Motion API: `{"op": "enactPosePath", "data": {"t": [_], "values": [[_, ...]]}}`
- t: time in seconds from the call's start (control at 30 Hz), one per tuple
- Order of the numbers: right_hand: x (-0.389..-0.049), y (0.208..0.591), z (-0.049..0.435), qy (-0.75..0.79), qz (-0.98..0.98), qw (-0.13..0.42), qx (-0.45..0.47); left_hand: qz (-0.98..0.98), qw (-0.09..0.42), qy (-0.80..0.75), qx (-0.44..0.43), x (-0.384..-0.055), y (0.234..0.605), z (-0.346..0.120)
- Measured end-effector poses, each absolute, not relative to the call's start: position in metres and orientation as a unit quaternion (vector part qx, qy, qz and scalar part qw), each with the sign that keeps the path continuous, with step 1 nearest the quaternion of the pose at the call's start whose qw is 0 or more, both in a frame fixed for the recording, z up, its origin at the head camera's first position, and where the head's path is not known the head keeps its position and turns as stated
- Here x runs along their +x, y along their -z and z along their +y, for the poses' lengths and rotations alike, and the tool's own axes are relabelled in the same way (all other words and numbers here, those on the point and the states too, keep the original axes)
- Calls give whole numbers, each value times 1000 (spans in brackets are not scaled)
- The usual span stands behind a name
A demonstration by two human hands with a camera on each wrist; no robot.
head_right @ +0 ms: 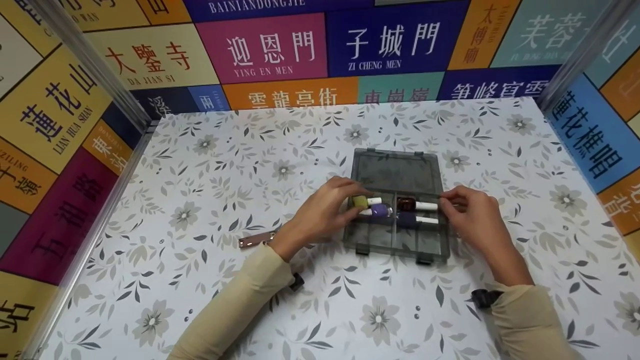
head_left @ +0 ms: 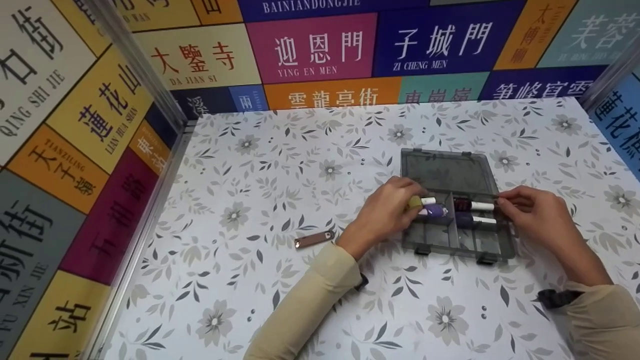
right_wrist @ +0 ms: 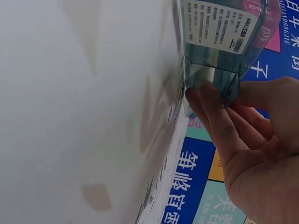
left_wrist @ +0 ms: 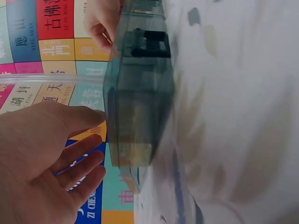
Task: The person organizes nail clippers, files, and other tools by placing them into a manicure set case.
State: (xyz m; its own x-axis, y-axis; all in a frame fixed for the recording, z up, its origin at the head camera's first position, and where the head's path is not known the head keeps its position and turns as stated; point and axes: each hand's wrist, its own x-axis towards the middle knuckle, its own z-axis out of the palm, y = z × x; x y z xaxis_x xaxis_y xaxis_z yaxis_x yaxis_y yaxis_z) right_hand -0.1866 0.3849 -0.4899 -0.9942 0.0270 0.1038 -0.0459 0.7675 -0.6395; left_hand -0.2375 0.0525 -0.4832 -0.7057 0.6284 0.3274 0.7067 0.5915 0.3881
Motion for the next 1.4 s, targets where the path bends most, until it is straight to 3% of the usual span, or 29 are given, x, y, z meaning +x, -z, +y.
{"op": "enactPosePath", "data": {"t": [0.43, 1.4], "values": [[-183, 487, 388, -336, -941, 30, 24, -890, 88, 246, -374, -233, 489, 24], [-185, 489, 387, -351, -935, 50, 24, -911, 25, 290, -293, -221, 487, -81]]}}
